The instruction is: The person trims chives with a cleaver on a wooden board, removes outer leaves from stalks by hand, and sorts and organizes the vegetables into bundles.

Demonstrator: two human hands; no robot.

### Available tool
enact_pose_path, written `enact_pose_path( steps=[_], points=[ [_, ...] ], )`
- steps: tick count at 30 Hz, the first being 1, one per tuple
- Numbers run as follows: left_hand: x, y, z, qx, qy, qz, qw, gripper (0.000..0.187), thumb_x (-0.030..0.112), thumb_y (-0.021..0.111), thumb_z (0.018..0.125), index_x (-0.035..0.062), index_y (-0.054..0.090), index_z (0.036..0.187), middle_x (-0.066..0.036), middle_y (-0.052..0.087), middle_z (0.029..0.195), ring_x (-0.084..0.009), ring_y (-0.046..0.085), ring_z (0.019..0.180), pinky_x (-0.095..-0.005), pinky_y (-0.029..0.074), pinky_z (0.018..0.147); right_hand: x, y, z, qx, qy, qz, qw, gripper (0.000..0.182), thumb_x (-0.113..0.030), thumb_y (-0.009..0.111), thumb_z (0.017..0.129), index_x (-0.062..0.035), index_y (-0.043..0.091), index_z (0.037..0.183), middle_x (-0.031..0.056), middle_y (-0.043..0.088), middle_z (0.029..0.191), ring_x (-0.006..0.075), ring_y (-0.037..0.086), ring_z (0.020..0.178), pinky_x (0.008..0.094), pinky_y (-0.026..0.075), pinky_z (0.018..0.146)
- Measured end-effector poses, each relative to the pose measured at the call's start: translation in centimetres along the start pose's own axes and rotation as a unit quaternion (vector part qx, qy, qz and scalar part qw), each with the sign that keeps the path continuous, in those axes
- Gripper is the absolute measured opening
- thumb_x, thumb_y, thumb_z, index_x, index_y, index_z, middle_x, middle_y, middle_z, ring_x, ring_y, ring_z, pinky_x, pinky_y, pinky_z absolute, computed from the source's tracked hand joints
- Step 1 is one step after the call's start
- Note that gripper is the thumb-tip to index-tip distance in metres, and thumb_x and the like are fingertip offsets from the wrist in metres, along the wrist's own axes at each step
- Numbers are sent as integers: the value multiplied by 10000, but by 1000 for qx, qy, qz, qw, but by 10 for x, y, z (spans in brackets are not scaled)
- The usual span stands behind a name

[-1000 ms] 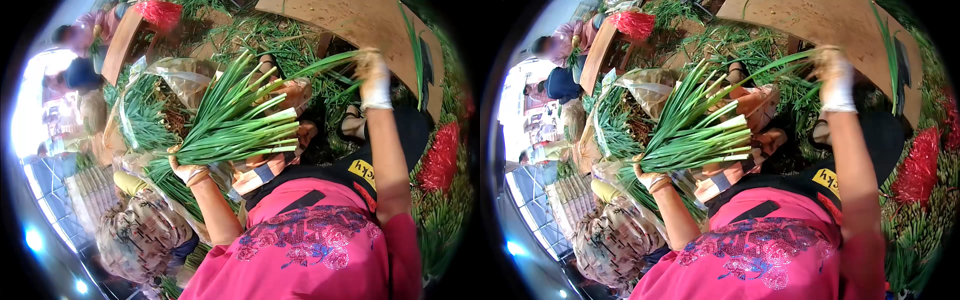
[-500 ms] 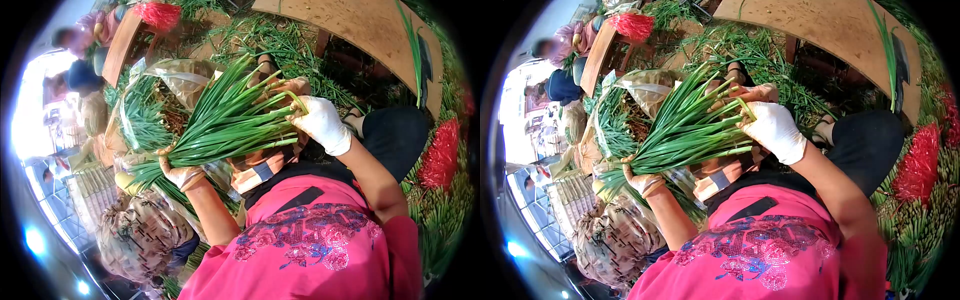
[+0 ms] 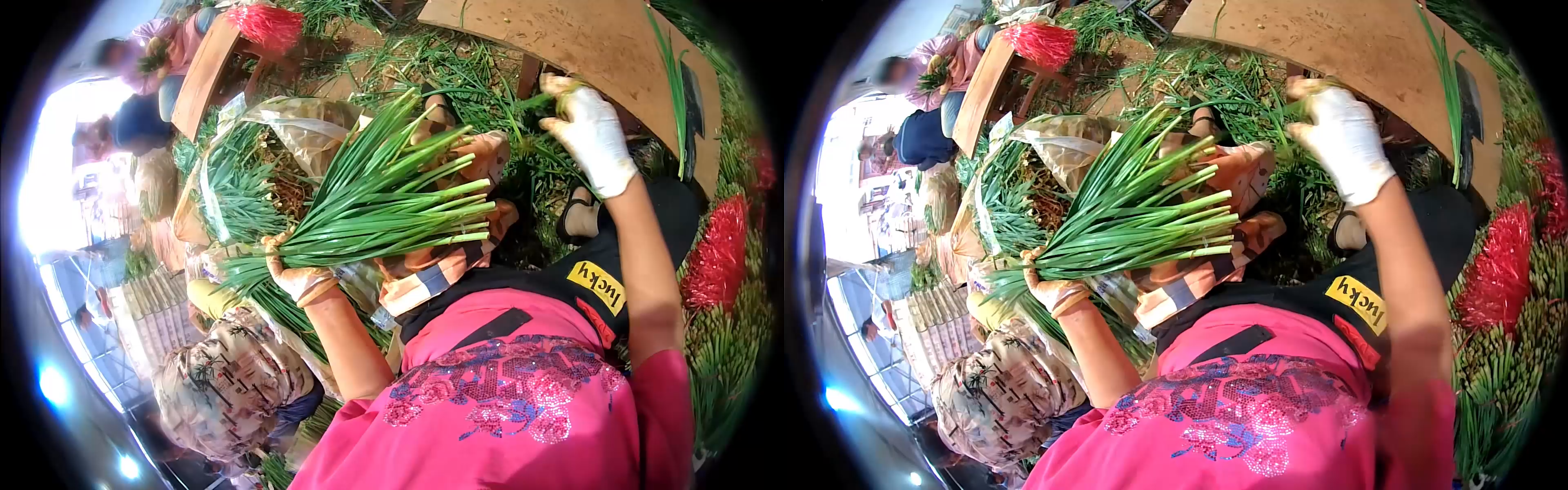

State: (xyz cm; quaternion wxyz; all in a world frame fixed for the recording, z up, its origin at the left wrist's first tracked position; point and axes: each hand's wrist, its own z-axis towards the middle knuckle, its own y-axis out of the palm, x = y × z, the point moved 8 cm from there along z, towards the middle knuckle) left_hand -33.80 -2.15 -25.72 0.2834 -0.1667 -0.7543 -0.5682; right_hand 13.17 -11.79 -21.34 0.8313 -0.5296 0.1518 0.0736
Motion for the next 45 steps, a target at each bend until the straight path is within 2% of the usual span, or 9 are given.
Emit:
enact_pose_path(
  steps=[5, 19, 23, 26, 29, 32, 35, 36, 45],
  points=[
    [4, -4, 8, 24, 15, 23, 999, 138, 177, 564, 780, 82, 624, 861, -65, 634, 801, -239, 598, 771, -419, 488, 790, -109, 35, 11, 40, -163, 39, 985, 247, -341, 685, 684, -113, 640, 769, 64, 570, 744, 243, 576, 756, 383, 436, 706],
    [3, 36, -32, -32, 38, 49, 998, 186, 85, 595, 791, 103, 560, 972, -62, 615, 795, -194, 582, 771, -408, 470, 815, -87, 104, 24, -180, 33, 62, 981, 413, -503, 603, 770, -101, 667, 837, 119, 655, 704, 293, 636, 665, 377, 476, 664],
    [-1, 46, -35, -35, 28, 51, 998, 240, 80, 612, 771, 104, 547, 1002, -61, 613, 792, -207, 576, 765, -398, 463, 827, -89, 120, 18, -158, 170, 441, 867, 191, -197, 587, 822, -24, 666, 818, 91, 672, 756, 192, 617, 653, 299, 478, 584],
    [0, 31, -16, -67, 10, 32, 997, 171, 161, 599, 790, 83, 582, 941, -88, 635, 819, -267, 582, 810, -419, 470, 815, -120, 83, 16, -282, 170, 729, 600, 159, -118, 560, 848, 17, 642, 832, 65, 670, 770, 81, 489, 563, 212, 391, 499],
    [0, 14, -5, -17, 26, 20, 999, 200, 88, 572, 798, 99, 556, 997, -62, 617, 776, -205, 582, 734, -412, 476, 796, -93, -1, 24, -194, 58, 862, 464, 371, -230, 591, 862, 53, 515, 1090, 192, 605, 1005, 285, 640, 888, 423, 571, 758],
    [-8, 18, -3, -40, -4, 30, 999, 215, 104, 575, 788, 101, 558, 1003, -47, 615, 795, -209, 583, 740, -406, 483, 793, 9, -17, 19, -142, 33, 819, 555, 480, -352, 567, 872, -44, 477, 1228, 188, 571, 1109, 276, 628, 932, 411, 524, 825],
    [-10, 13, 5, -78, -32, 30, 996, 235, 124, 586, 778, 103, 550, 1010, -37, 605, 798, -190, 579, 740, -379, 484, 782, 17, 20, 31, -285, 228, 250, 897, 394, -325, 618, 821, -100, 576, 1142, 108, 605, 1086, 229, 639, 863, 343, 518, 728],
    [-11, 13, 8, -91, -40, 29, 995, 237, 125, 588, 778, 103, 549, 1010, -36, 603, 794, -185, 577, 738, -374, 483, 779, 12, 21, 41, -189, 89, 108, 972, 373, -290, 618, 811, -101, 578, 1129, 94, 604, 1069, 234, 632, 852, 331, 514, 735],
    [-27, 28, 8, -100, -101, -21, 990, 227, 105, 586, 764, 111, 562, 989, -27, 595, 787, -172, 575, 734, -349, 487, 767, -123, 123, 59, -94, -302, -17, 948, 130, -199, 589, 767, -137, 593, 881, 19, 571, 812, 190, 593, 807, 316, 453, 661]
  ],
)
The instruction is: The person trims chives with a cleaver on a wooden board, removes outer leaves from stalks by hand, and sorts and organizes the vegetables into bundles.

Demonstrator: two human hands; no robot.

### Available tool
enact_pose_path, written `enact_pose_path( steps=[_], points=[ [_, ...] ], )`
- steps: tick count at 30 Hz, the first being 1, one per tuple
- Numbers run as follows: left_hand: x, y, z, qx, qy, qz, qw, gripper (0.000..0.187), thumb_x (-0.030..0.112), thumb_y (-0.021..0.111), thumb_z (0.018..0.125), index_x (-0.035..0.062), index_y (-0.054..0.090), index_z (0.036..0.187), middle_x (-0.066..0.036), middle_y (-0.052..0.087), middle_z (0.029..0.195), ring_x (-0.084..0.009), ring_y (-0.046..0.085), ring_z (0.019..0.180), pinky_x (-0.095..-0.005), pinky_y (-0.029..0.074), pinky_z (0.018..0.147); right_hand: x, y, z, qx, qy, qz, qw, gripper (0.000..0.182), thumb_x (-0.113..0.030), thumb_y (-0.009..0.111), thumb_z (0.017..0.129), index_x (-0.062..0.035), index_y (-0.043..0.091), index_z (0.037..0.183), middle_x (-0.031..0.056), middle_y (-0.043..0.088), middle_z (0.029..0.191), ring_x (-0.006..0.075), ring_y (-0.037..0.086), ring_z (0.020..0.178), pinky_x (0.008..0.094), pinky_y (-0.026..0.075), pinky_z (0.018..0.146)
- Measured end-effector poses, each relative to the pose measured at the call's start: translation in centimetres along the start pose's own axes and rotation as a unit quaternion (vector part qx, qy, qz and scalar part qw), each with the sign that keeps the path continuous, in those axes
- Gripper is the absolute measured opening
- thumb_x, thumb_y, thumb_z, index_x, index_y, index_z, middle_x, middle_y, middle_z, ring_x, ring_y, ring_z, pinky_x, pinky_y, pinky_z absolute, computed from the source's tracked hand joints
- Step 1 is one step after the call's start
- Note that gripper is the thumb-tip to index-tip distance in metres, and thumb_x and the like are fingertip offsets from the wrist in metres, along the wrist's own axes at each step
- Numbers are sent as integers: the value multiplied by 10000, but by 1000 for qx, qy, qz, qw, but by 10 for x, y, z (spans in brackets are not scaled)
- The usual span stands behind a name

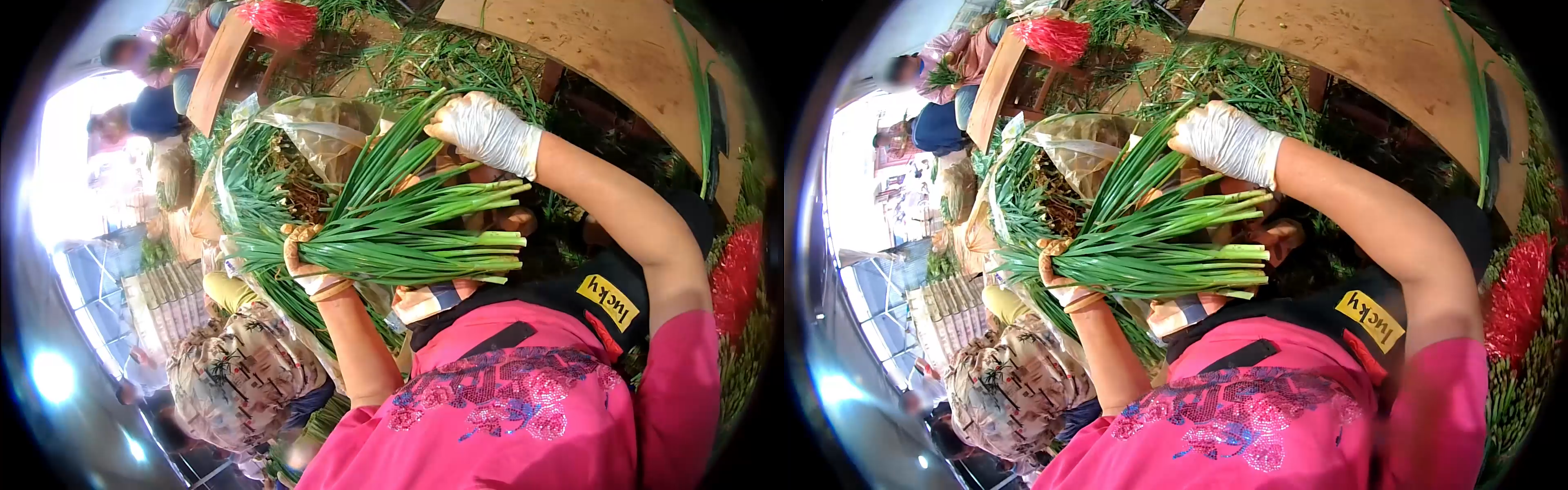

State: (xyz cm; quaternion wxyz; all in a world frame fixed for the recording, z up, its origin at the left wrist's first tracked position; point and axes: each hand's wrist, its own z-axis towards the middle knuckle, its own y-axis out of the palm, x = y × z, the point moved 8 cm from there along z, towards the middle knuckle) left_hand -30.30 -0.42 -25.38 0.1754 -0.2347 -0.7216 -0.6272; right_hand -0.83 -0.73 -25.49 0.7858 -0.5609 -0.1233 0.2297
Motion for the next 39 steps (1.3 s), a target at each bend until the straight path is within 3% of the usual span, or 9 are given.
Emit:
enact_pose_path(
  steps=[8, 15, 18, 20, 26, 28, 30, 32, 39],
  points=[
    [7, -23, -3, 32, 31, 75, 996, 199, 136, 597, 780, 123, 581, 978, -35, 633, 814, -193, 595, 777, -382, 485, 808, 20, 0, -9, 177, 22, 268, 947, 162, -126, 635, 774, -138, 690, 926, 54, 643, 804, 221, 616, 742, 324, 474, 656],
    [6, -74, -2, 157, 6, 8, 988, 183, 136, 597, 739, 129, 603, 922, -13, 633, 789, -188, 599, 746, -394, 482, 802, 128, 36, -107, 308, 402, 595, 624, 166, -182, 563, 891, -43, 649, 918, 33, 660, 830, 104, 607, 747, 231, 487, 665],
    [-4, -86, -8, 240, -30, 62, 968, 168, 205, 562, 711, 127, 632, 842, -123, 642, 978, -303, 583, 890, -504, 451, 841, 111, 72, -159, 25, 522, 673, 523, 237, -169, 536, 909, 37, 618, 992, 83, 665, 941, 95, 605, 764, 213, 486, 671],
    [-9, -92, -9, 219, -37, 39, 974, 190, 215, 568, 697, 115, 640, 842, -160, 612, 1093, -332, 560, 968, -519, 442, 862, 70, 97, -159, 32, 349, 655, 670, 261, -134, 561, 887, 48, 575, 1074, 89, 650, 968, 85, 599, 782, 197, 481, 678],
    [-12, -113, -12, 243, -10, 124, 962, 337, 303, 454, 794, 115, 644, 998, -153, 596, 1144, -338, 543, 1042, -544, 402, 931, -68, 101, -107, 5, 207, 890, 406, 473, 17, 599, 762, 13, 480, 1220, 96, 569, 1154, 184, 542, 1014, 285, 424, 897],
    [-18, -113, -26, 327, -27, 98, 940, 430, 389, 362, 849, 130, 627, 1065, -107, 559, 1231, -332, 493, 1135, -562, 366, 960, -21, 6, -98, 195, 225, 617, 728, 160, -75, 539, 851, -14, 579, 994, 34, 579, 861, 111, 558, 767, 232, 474, 618],
    [-34, -98, -37, 331, -102, 100, 933, 473, 419, 367, 844, 131, 598, 1139, -110, 551, 1244, -348, 492, 1139, -572, 360, 957, 4, 12, -128, 191, 385, 872, 234, 169, -116, 491, 895, -11, 602, 968, 33, 548, 781, 55, 488, 577, 171, 384, 449],
    [-32, -126, -32, 314, -77, 93, 942, 534, 434, 377, 831, 130, 523, 1246, -112, 499, 1309, -369, 438, 1196, -596, 357, 940, 60, -8, -165, 355, 295, 881, 99, 221, -143, 465, 916, 12, 597, 1000, 1, 514, 689, 17, 377, 463, 158, 301, 381],
    [-45, -120, -38, 311, -99, 57, 944, 543, 437, 358, 826, 140, 520, 1250, -116, 502, 1304, -385, 443, 1190, -625, 366, 904, 38, -8, -160, 154, 371, 829, 390, 313, -310, 488, 922, -43, 632, 998, -74, 467, 639, 15, 312, 508, 140, 250, 442]
  ],
)
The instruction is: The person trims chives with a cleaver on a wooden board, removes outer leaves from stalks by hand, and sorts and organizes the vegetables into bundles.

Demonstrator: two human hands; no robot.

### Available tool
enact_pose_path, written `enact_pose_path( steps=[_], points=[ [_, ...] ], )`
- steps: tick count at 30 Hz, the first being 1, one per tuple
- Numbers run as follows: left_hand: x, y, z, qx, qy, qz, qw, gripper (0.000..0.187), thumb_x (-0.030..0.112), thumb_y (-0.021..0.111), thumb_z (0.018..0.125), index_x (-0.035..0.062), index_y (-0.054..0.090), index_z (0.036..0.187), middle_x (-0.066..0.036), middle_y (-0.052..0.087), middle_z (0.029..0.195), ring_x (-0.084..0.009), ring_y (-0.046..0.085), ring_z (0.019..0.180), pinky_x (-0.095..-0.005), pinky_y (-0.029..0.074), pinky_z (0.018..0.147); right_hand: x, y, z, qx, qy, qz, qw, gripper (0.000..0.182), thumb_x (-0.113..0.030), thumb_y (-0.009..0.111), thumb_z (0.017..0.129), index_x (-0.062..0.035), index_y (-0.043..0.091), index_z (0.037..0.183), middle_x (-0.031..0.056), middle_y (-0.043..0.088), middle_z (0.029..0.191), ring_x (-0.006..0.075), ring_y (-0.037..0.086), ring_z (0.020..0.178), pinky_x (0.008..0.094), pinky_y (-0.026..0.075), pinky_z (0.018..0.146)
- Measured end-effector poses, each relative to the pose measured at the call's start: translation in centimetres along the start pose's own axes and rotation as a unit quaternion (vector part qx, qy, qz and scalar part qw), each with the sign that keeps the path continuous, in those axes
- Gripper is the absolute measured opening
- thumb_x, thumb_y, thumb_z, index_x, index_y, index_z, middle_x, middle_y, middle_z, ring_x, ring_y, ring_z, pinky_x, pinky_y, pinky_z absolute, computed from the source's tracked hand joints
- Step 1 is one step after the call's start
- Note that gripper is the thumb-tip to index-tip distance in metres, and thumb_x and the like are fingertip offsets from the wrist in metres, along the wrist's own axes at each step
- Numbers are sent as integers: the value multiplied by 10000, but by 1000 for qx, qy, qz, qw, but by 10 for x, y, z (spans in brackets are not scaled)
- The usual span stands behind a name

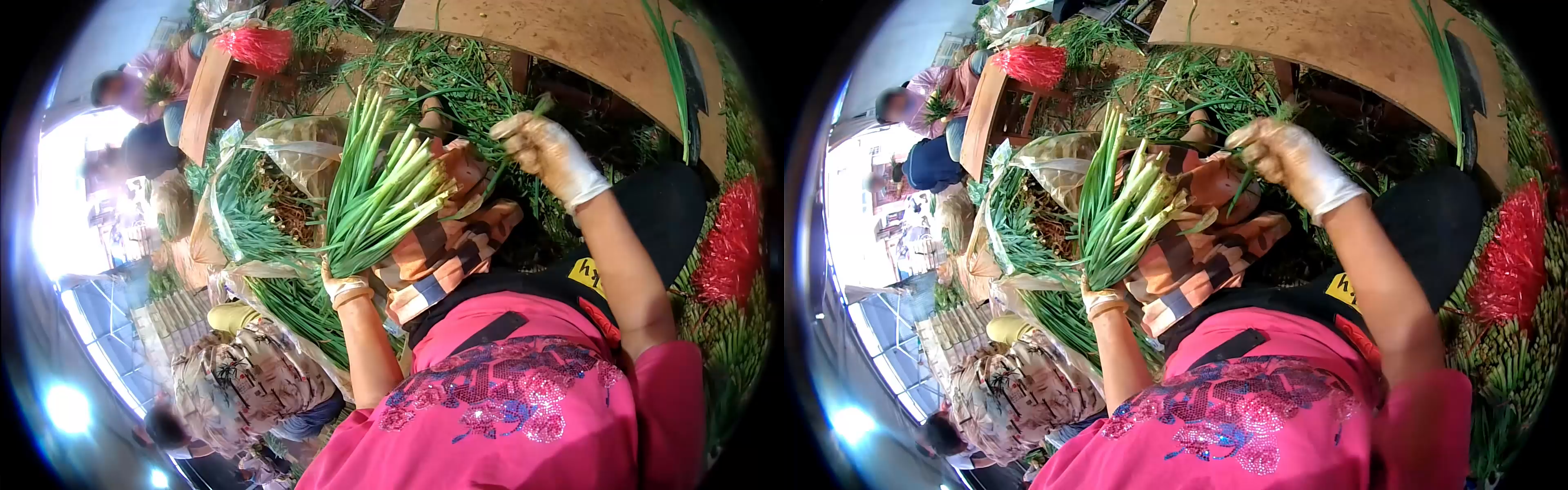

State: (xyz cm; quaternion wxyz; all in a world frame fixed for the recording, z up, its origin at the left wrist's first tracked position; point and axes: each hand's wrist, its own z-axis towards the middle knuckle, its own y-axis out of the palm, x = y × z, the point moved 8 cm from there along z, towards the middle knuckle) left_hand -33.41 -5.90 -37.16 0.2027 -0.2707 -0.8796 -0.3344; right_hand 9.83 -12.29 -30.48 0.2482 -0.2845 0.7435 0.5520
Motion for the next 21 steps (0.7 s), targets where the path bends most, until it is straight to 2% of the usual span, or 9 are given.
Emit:
enact_pose_path(
  steps=[3, 5, 6, 9, 11, 13, 15, 17, 21],
  points=[
    [-3, 18, -23, 7, 44, 37, 998, 545, 437, 370, 824, 144, 512, 1261, -117, 491, 1315, -380, 432, 1203, -622, 355, 920, 46, 56, 4, -47, 127, -16, 991, 299, -383, 544, 900, -120, 609, 1025, -34, 606, 858, 33, 519, 640, 168, 426, 524],
    [-1, 14, -21, -1, 32, 21, 999, 547, 442, 373, 826, 143, 508, 1265, -117, 484, 1322, -377, 425, 1210, -619, 345, 933, 73, 63, 17, -26, 84, 102, 991, 243, -333, 560, 900, -125, 595, 1021, -35, 608, 865, 39, 541, 672, 178, 463, 563],
    [1, 16, -23, -2, 43, 21, 999, 545, 438, 382, 825, 147, 502, 1270, -115, 478, 1328, -370, 425, 1210, -609, 340, 946, 47, 63, 10, 20, 61, 29, 998, 199, -294, 562, 903, -110, 605, 965, -27, 605, 841, 30, 518, 635, 173, 432, 505],
    [6, 12, -22, 20, 47, 18, 999, 534, 431, 390, 825, 154, 505, 1266, -110, 480, 1327, -359, 434, 1201, -595, 344, 957, -9, 27, 3, 24, -39, 229, 972, 201, -264, 572, 888, -75, 608, 830, -25, 564, 715, 13, 406, 488, 155, 305, 423],
    [4, 13, -24, 37, 37, -3, 999, 532, 437, 382, 827, 154, 509, 1260, -109, 487, 1320, -361, 435, 1199, -600, 348, 950, -15, -2, -9, 0, -94, 130, 987, 169, -242, 564, 893, -83, 608, 858, -32, 590, 725, 11, 396, 504, 172, 295, 433],
    [0, 12, -22, 61, 28, -33, 997, 533, 437, 382, 824, 140, 522, 1244, -108, 497, 1309, -367, 444, 1188, -606, 356, 939, 3, -20, -31, 145, -61, 79, 984, 244, -302, 568, 888, -68, 606, 832, -53, 540, 651, 9, 386, 491, 168, 283, 429],
    [2, 9, -23, 58, 51, 5, 997, 537, 432, 378, 820, 138, 521, 1246, -106, 498, 1309, -374, 437, 1194, -605, 356, 940, 28, -61, -35, 238, -49, 288, 926, 278, -327, 557, 895, -60, 600, 828, -54, 484, 592, 26, 377, 460, 171, 293, 404],
    [6, -4, 0, 21, 28, -48, 998, 542, 432, 378, 815, 137, 522, 1246, -110, 497, 1309, -382, 434, 1196, -609, 352, 944, 3, -86, -42, 165, -172, 400, 885, 285, -323, 546, 902, -50, 590, 836, -35, 458, 561, 44, 361, 429, 172, 295, 380],
    [-1, 15, -29, 34, 19, -33, 999, 515, 429, 292, 909, 130, 496, 1275, -103, 490, 1322, -339, 422, 1229, -547, 321, 1011, -12, -77, -60, 290, -174, 126, 933, 273, -314, 519, 918, -56, 577, 983, 25, 606, 712, 49, 421, 457, 159, 342, 431]
  ],
)
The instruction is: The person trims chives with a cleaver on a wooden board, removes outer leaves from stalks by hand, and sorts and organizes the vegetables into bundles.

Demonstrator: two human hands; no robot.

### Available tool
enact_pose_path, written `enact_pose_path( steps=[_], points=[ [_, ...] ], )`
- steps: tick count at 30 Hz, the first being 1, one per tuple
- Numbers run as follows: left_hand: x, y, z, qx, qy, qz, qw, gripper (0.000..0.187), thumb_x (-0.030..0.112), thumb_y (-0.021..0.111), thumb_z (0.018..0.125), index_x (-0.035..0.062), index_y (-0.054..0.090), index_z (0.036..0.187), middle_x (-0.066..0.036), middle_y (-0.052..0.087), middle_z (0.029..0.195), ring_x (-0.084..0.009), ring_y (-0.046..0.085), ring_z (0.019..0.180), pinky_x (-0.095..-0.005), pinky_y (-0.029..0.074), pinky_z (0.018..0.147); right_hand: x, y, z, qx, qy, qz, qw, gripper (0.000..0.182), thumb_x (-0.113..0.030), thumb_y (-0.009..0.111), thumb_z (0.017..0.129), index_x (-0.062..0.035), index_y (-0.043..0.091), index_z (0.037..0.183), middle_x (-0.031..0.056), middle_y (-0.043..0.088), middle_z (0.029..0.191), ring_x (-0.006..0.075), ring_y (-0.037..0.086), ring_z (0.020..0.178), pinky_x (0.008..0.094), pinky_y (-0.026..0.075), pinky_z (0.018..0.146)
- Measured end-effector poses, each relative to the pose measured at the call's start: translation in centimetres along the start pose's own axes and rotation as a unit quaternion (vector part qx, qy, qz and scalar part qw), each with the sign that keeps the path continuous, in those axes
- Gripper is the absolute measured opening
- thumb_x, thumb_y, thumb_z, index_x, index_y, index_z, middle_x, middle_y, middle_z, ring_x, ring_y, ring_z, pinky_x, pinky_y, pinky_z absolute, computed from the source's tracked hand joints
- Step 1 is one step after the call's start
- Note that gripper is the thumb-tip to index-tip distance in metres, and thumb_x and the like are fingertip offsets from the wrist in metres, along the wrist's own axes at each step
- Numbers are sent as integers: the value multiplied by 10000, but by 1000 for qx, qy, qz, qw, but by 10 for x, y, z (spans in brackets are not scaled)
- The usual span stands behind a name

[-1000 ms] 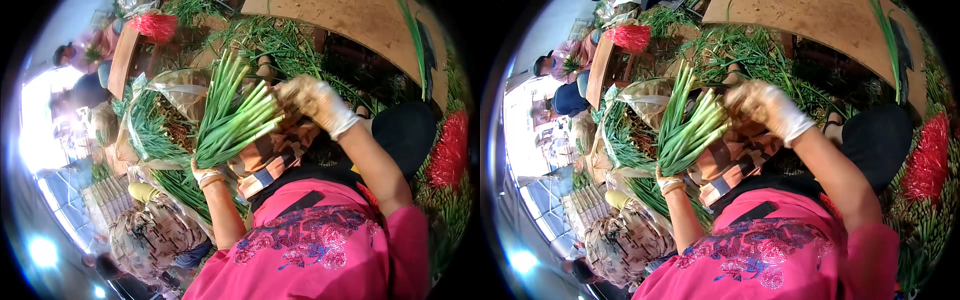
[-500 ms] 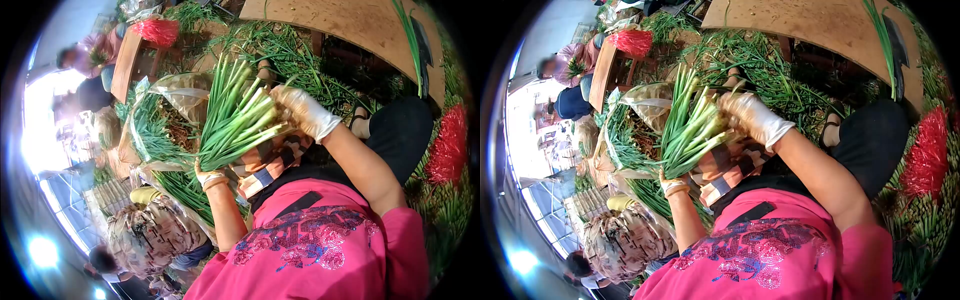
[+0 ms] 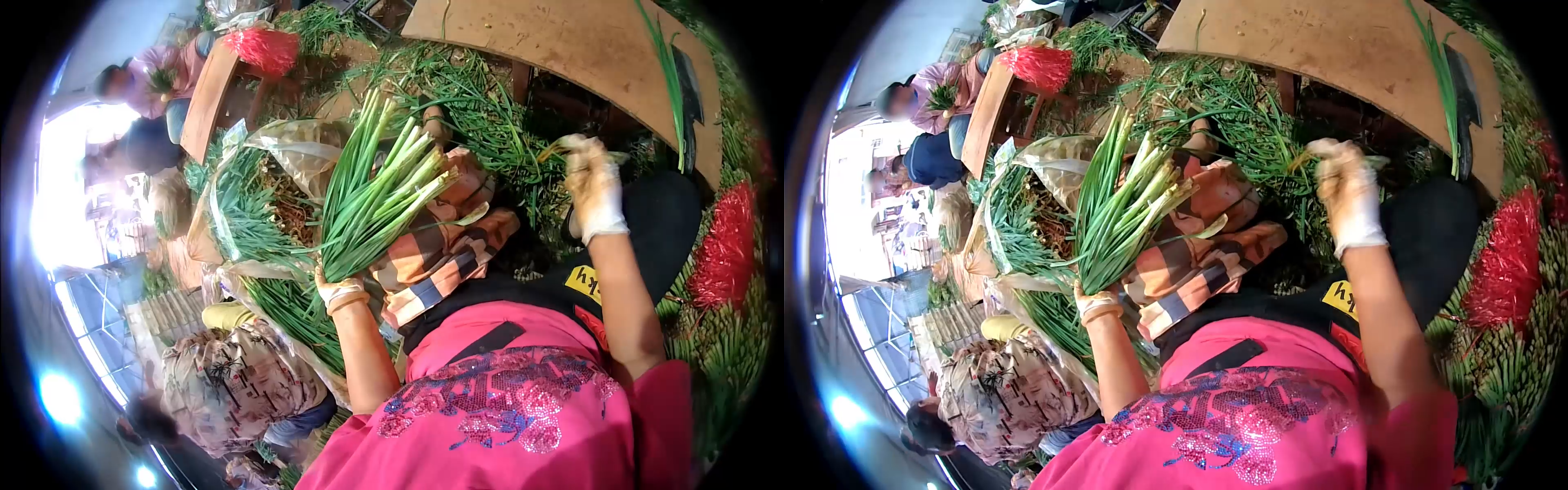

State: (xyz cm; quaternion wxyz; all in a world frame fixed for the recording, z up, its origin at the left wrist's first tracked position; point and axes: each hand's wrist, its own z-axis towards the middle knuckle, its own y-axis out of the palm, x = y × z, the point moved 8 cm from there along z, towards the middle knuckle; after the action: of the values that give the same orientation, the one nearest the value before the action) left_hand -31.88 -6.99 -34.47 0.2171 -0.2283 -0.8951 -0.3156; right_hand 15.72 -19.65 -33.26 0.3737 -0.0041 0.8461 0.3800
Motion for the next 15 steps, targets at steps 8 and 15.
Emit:
enact_pose_path(
  steps=[8, 15],
  points=[
    [3, -14, 9, 5, 6, -20, 1000, 517, 416, 362, 837, 136, 535, 1235, -146, 500, 1294, -398, 450, 1177, -612, 365, 937, 75, 101, -75, -305, 30, -181, 934, 159, -151, 495, 937, -22, 569, 993, 68, 639, 774, 121, 597, 654, 233, 468, 563],
    [-9, 0, -1, -42, -25, -34, 998, 534, 403, 324, 867, 93, 491, 1269, -166, 462, 1327, -408, 415, 1216, -629, 335, 965, -66, 35, 15, -36, -113, -45, 992, 257, -158, 472, 859, -5, 621, 1001, 69, 632, 894, 97, 560, 715, 213, 407, 568]
  ],
)
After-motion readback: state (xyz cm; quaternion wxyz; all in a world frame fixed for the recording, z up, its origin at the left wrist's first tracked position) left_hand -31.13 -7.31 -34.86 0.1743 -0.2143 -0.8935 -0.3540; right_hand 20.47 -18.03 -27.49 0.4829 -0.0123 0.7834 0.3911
